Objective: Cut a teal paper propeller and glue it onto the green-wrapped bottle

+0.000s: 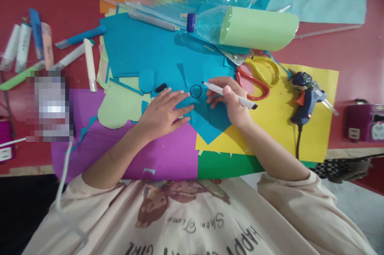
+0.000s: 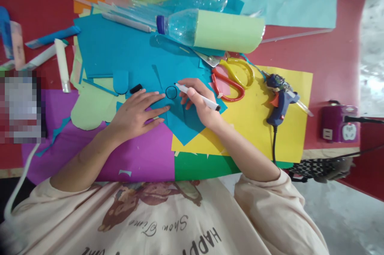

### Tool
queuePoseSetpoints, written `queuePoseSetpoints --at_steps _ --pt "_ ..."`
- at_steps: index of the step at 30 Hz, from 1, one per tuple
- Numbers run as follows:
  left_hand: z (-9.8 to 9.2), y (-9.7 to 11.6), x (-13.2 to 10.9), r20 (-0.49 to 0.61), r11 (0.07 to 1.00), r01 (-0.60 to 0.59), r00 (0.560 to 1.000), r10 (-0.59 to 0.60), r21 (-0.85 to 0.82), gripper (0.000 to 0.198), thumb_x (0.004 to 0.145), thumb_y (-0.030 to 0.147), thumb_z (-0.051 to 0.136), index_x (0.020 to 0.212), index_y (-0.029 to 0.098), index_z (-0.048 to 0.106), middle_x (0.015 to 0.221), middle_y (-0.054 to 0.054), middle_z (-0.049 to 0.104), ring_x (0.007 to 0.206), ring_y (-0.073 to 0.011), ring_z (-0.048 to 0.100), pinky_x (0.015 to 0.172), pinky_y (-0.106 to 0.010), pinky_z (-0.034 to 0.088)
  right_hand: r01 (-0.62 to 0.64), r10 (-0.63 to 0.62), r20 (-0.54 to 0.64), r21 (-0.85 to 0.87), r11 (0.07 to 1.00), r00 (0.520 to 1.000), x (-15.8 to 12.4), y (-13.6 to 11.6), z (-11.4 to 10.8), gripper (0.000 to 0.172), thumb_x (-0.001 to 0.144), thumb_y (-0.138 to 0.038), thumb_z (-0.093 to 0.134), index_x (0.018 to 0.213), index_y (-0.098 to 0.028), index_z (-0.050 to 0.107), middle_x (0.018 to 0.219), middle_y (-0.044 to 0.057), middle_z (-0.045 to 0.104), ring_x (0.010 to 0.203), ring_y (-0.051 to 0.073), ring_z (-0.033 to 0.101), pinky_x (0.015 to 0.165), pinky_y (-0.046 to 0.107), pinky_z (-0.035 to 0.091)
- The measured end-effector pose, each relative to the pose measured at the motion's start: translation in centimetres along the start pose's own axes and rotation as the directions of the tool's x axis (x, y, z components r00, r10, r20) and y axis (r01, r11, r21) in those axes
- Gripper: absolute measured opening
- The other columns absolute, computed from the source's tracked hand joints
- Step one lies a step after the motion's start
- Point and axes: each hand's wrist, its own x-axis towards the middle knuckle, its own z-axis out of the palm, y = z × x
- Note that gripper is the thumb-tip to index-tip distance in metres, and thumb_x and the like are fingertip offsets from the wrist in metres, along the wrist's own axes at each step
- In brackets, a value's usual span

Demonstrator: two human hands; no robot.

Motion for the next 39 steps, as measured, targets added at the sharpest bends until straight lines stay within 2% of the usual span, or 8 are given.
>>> queuePoseSetpoints --at_steps 3,6,12,18,25,29,36,39 --pt "0.1 -0.07 -0.05 0.006 1.0 0.006 1.0 -0.006 -0.02 0.035 0.098 0.036 0.045 0.124 0.024 0.067 0.142 -0.01 0.057 0.133 -0.0286 0.052 0.114 -0.053 0.038 0.007 -0.006 0.011 -0.05 0.999 1.0 -0.04 -0.19 -0.01 0.042 0.085 -0.063 0.057 0.093 -0.023 0.067 0.071 0.001 0.064 0.058 0.014 0.059 0.047 0.027 0.045" --pt "0.12 -0.01 -0.08 0.019 0.999 0.028 0.999 -0.027 -0.034 0.036 0.098 0.036 0.045 0.124 0.025 0.066 0.143 -0.01 0.056 0.134 -0.0288 0.051 0.115 -0.054 0.037 -0.005 0.011 0.041 -0.143 0.99 0.999 -0.15 -0.38 0.18 0.029 0.083 -0.048 0.065 0.085 -0.019 0.068 0.07 0.001 0.065 0.056 0.012 0.057 0.048 0.025 0.042" --pt "-0.01 0.1 0.01 0.028 0.999 0.027 0.999 -0.027 -0.02 0.036 0.099 0.035 0.044 0.125 0.025 0.066 0.142 -0.01 0.056 0.134 -0.0284 0.05 0.114 -0.053 0.037 0.022 -0.006 0.07 -0.231 0.973 0.998 -0.25 -0.47 0.58 0.015 0.078 -0.031 0.063 0.073 -0.017 0.063 0.056 -0.002 0.059 0.047 0.008 0.046 0.044 0.024 0.032" --pt "-0.13 0.03 0.07 0.048 0.998 0.042 0.998 -0.04 -0.037 0.034 0.097 0.033 0.048 0.125 0.025 0.066 0.143 -0.01 0.055 0.134 -0.0287 0.049 0.115 -0.054 0.037 0.007 0.008 0.059 -0.239 0.971 0.998 -0.15 -0.39 0.68 0.018 0.079 -0.035 0.062 0.074 -0.018 0.061 0.056 -0.003 0.058 0.047 0.009 0.044 0.045 0.024 0.031" --pt "0.07 0.02 -0.05 0.018 0.998 0.042 0.999 -0.041 -0.049 0.034 0.098 0.035 0.045 0.122 0.025 0.068 0.142 -0.009 0.056 0.134 -0.0281 0.05 0.114 -0.053 0.038 0.008 0.022 0.12 -0.247 0.969 0.993 -0.22 -0.39 0.54 0.021 0.081 -0.037 0.063 0.074 -0.017 0.064 0.061 0.0 0.063 0.049 0.009 0.047 0.046 0.024 0.033" --pt "0.16 -0.15 -0.19 -0.032 0.998 0.015 0.999 -0.017 -0.062 0.037 0.099 0.038 0.042 0.116 0.024 0.072 0.14 -0.011 0.058 0.132 -0.0276 0.052 0.11 -0.051 0.042 -0.015 0.038 0.091 -0.242 0.97 0.995 -0.31 -0.28 0.53 0.02 0.08 -0.035 0.062 0.073 -0.017 0.064 0.058 0.0 0.062 0.048 0.01 0.048 0.046 0.024 0.034" --pt "-0.21 0.11 -0.21 -0.019 0.996 0.024 0.999 -0.026 -0.088 0.034 0.097 0.04 0.047 0.109 0.024 0.075 0.143 -0.011 0.057 0.132 -0.0282 0.052 0.111 -0.051 0.042 0.019 -0.001 0.073 -0.25 0.968 0.997 -0.32 -0.23 0.65 0.016 0.081 -0.031 0.061 0.075 -0.017 0.064 0.057 -0.001 0.061 0.047 0.009 0.046 0.045 0.024 0.032" --pt "-0.21 0.1 -0.19 -0.021 0.998 0.019 1.0 -0.02 -0.061 0.035 0.098 0.04 0.046 0.108 0.024 0.075 0.142 -0.011 0.057 0.132 -0.0276 0.052 0.11 -0.05 0.043 0.032 0.004 0.131 -0.272 0.962 0.991 -0.28 -0.41 0.56 0.017 0.081 -0.032 0.062 0.075 -0.017 0.066 0.06 0.0 0.063 0.048 0.009 0.046 0.046 0.024 0.031"
